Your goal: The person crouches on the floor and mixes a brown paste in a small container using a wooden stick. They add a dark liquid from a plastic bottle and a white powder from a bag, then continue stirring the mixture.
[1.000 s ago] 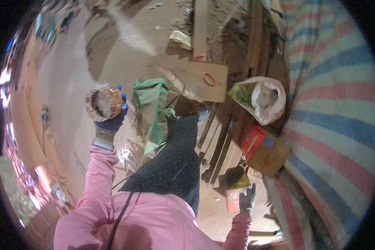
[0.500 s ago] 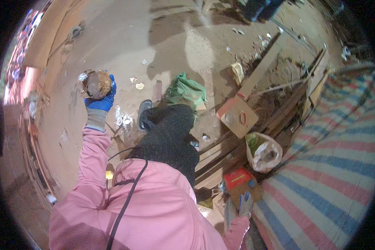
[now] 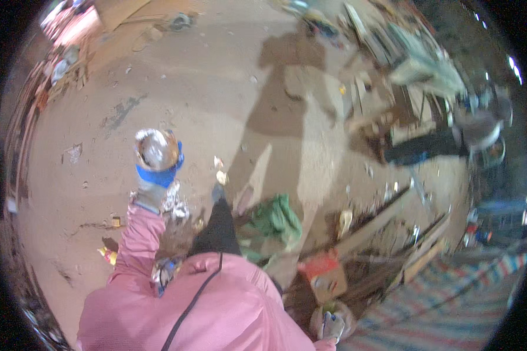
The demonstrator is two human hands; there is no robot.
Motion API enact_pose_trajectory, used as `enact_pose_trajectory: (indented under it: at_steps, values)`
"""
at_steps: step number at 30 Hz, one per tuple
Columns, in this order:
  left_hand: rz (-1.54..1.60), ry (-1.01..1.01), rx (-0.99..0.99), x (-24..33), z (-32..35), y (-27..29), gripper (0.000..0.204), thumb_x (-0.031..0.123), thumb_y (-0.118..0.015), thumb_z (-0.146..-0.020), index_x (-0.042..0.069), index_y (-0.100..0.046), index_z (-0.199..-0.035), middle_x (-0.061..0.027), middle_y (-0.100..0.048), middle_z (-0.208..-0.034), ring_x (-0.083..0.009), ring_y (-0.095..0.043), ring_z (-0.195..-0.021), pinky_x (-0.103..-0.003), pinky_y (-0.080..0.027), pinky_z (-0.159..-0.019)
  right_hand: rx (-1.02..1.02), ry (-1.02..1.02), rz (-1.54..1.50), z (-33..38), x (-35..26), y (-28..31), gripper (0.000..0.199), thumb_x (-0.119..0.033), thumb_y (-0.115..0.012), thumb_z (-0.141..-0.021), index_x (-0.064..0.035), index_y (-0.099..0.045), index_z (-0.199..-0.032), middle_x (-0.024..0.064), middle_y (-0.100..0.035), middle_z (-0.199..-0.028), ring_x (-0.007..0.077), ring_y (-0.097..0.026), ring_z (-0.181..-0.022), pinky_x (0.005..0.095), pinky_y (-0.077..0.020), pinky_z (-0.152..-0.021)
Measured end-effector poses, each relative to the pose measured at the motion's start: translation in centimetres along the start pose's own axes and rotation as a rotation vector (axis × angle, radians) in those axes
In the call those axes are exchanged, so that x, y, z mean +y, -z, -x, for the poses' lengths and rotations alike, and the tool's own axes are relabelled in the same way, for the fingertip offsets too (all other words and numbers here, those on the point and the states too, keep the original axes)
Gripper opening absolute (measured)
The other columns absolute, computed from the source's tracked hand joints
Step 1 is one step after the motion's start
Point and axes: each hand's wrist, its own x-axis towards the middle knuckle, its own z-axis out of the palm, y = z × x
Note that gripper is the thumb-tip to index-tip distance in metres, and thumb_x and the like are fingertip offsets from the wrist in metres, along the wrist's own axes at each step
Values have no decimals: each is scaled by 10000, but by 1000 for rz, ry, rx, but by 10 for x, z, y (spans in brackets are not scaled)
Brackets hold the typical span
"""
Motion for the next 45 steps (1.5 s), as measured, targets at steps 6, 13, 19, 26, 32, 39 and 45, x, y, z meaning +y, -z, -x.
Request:
enact_pose_trajectory:
  at_steps: [6, 13, 19, 26, 32, 39, 45]
  values:
    - [138, -11, -150, 118, -86, 28, 559, 579, -522, -997, 127, -628, -1308, -127, -651, -1323, -389, -633, -1204, -624, -563, -909, 126, 962, 11, -149, -335, 9, 445, -195, -755, -828, 1, -682, -1221, 161, -697, -1089, 219, -681, -962, 369, -539, -837]
    - [229, -403, -313, 158, -68, 57, 610, 279, -772, -902, 110, -485, -1414, -104, -599, -1405, -286, -599, -1271, -493, -470, -1103, -201, 739, 296, -207, -580, 50, 635, -223, -737, -892, -27, -518, -1455, 165, -656, -1247, 267, -643, -1074, 381, -507, -956]
    - [-112, -820, 134, 254, -23, 133, 621, 450, -681, -950, 104, -500, -1433, -126, -601, -1400, -347, -589, -1261, -536, -478, -1073, -327, 1108, 425, -214, -793, -45, 557, -199, -718, -894, -66, -587, -1419, 109, -699, -1049, 213, -651, -938, 380, -527, -879]
    - [395, -1153, -79, 281, 11, 171, 543, 480, -583, -988, 104, -543, -1377, -163, -623, -1359, -322, -622, -1230, -610, -520, -1001, -264, 1778, 739, -190, -1115, -175, 262, -306, -679, -928, -45, -702, -927, 171, -694, -859, 372, -669, -863, 472, -523, -811]
    - [982, -1669, -390, 168, -33, 257, 609, 446, -547, -1007, 131, -426, -1514, -120, -477, -1544, -331, -460, -1411, -542, -344, -1186, -400, 2170, 1105, -133, -1287, -386, 394, -376, -600, -973, -60, -644, -1205, 214, -650, -1209, 402, -606, -1142, 511, -467, -981]
    - [622, -2130, 574, 28, -128, 351, 601, 477, -481, -1037, 226, -369, -1571, -44, -440, -1591, -336, -471, -1407, -599, -437, -1114, -797, 2510, 1385, -52, -1254, -582, 410, -321, -608, -971, -101, -626, -1317, 149, -651, -1301, 346, -606, -1221, 446, -477, -1047]
    - [575, -2195, 391, -37, -136, 476, 615, 551, -440, -1027, 244, -405, -1559, -42, -464, -1573, -364, -504, -1368, -607, -462, -1084, -911, 2748, 1559, -30, -1109, -787, 428, -343, -591, -964, -105, -617, -1318, 151, -621, -1351, 344, -602, -1232, 443, -478, -1051]
